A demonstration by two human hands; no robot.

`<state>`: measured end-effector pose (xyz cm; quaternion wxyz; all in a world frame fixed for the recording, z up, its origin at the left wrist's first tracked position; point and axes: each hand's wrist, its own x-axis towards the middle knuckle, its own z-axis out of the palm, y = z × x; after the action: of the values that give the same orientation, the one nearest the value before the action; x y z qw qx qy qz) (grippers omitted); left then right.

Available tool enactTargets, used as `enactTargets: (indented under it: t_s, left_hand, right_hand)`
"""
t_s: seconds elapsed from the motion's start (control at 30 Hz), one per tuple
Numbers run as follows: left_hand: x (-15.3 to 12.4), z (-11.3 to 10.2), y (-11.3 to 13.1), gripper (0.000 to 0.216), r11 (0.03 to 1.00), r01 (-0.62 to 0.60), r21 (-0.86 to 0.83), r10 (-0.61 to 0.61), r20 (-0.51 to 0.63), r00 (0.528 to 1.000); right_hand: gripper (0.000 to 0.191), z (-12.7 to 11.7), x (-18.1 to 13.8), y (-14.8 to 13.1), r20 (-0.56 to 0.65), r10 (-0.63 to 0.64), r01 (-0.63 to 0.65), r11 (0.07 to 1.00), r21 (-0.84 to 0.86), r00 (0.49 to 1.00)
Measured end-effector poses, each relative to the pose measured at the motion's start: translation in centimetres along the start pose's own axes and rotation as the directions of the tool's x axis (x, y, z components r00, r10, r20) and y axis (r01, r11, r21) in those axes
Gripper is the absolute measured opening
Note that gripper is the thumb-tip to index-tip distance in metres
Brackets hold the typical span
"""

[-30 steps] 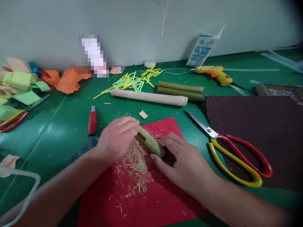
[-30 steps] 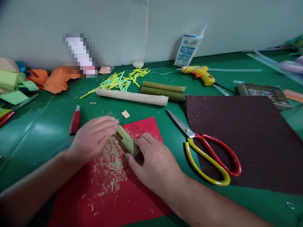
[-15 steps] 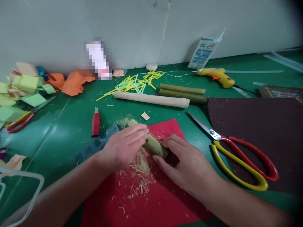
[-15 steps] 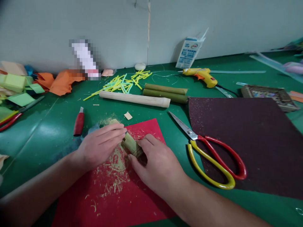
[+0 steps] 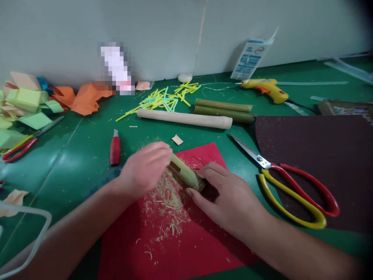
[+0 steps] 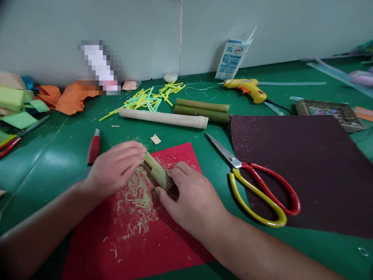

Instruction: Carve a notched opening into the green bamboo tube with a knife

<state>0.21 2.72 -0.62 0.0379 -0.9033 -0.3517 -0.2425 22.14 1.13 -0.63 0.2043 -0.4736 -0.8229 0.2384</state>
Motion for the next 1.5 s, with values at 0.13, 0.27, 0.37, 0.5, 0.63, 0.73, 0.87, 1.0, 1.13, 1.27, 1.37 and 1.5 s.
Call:
enactTargets:
  t_s: [0.13,0.27,0.37,0.5,0.63,0.73,0.87,1.0,1.13,1.27,1.37,1.5]
  left_hand:
    - [-0.1,0.0,0.3,0.025,0.989,-0.137,-0.065,0.14,0.055,0.989]
    - [-0.1,0.0,-0.1,0.023,0.999,0.008,0.034,-0.009,0.018,1.0]
    - [0.0,0.0,0.3,0.023,0.995,-0.099,-0.015,0.1,0.07,0.993]
    - [0.1,-0.1,0.3,0.022,0.997,-0.08,-0.002,0.08,0.067,0.995]
    - [0.2,0.0,0.5,0.022,0.993,-0.113,0.02,0.113,0.008,0.994]
    - [0.3,0.1,0.4,0.024,0.984,-0.174,-0.021,0.175,0.032,0.984]
    - [-0.1,-1.4,-0.9,0.017,0.997,0.073,0.035,-0.073,-0.013,0.997]
    - [-0.6,-4.0,-1.4,0.012,0.953,0.303,-0.004,-0.303,-0.025,0.953]
    - [-0.9,-5.6,-1.3,0.013,0.881,0.437,-0.183,-0.39,0.245,0.888]
    - [-0.9,-5.9,-1.3,0.015,0.806,0.448,-0.388,-0.196,0.539,0.819]
    - [-0.8,-6.4,-1.5,0.019,0.783,0.478,-0.399,-0.193,0.574,0.796]
    - [-1.7,-7.0,-2.5,0.019,0.814,0.572,-0.101,-0.486,0.421,0.766]
  right_hand:
    - [0.016,0.0,-0.1,0.0,0.019,0.019,-0.019,1.0,-0.005,1.0]
    - [0.018,0.1,-0.1,0.0,0.004,0.006,-0.006,1.0,0.0,1.0]
    - [0.016,0.1,0.0,0.0,0.008,-0.001,0.001,1.0,-0.013,1.0]
    - [0.017,0.1,0.0,0.1,0.0,0.002,-0.002,1.0,-0.008,1.0]
    - [0.017,0.0,0.0,0.0,0.013,0.004,-0.003,1.0,-0.019,1.0]
    - [0.017,-0.1,-0.1,-0.1,0.019,0.013,-0.012,1.0,-0.026,1.0]
    - [0.018,-0.3,0.0,-0.2,0.031,0.03,-0.029,0.999,-0.031,0.999]
    - [0.022,-0.5,0.1,-0.1,0.026,0.04,-0.038,0.997,-0.073,0.999]
    - [0.026,-0.8,0.0,-0.1,0.014,0.04,-0.037,0.985,-0.171,0.999]
    - [0.025,-1.0,-0.1,-0.2,0.005,0.019,-0.017,0.971,-0.24,1.0]
    - [0.027,-1.5,-0.3,-0.4,-0.038,-0.026,0.013,0.951,-0.31,0.999]
    - [0.036,-3.4,-0.7,0.0,-0.105,-0.08,0.021,0.882,-0.471,0.991]
